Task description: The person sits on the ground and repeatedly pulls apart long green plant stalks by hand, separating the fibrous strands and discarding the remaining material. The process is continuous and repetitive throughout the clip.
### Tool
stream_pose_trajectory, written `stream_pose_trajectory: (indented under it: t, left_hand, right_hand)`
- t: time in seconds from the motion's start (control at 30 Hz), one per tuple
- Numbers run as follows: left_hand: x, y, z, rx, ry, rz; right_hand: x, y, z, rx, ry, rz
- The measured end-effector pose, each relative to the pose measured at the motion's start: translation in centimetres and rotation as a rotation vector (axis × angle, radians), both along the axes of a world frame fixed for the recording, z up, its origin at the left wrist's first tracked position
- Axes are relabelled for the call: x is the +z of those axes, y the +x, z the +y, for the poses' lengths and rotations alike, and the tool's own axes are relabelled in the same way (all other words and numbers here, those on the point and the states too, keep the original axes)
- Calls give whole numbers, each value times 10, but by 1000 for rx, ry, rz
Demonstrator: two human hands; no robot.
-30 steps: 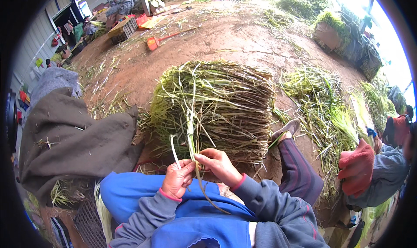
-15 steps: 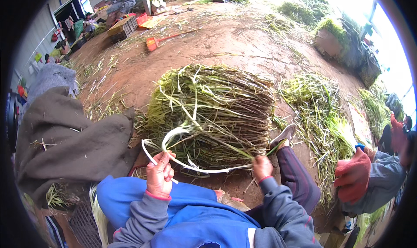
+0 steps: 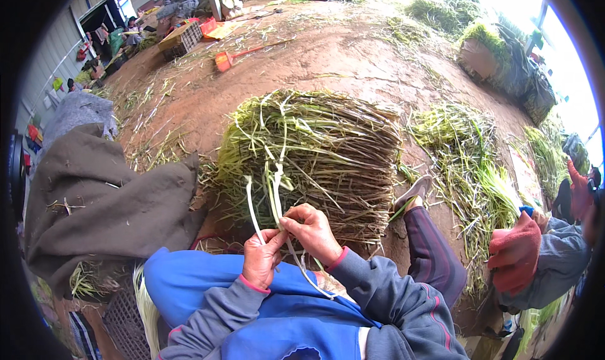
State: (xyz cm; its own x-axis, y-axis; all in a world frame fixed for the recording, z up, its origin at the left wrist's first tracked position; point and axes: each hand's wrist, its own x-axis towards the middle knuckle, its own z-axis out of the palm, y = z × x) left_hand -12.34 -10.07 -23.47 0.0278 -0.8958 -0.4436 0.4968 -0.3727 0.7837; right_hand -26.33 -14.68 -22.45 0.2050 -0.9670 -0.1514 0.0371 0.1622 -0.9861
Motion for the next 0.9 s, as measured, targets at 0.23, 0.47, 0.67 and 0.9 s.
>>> stream_pose_trajectory:
  t: [0.23,0.47,0.67,0.9]
  left_hand:
    - [-2,3,-2,10,43,56]
    - [-46,15,-9,-15,19,-115]
    - [-110,30,-13,-321,-28,-903]
    - [-103,23,-10,-358,-58,-1234]
  right_hand:
    - [-15,8,5,-36,-83,-44]
    - [71,-14,-20,-286,-370,-284]
    - [193,-56,-38,-194,-618,-556]
    - [209,-67,-51,-143,-456,-544]
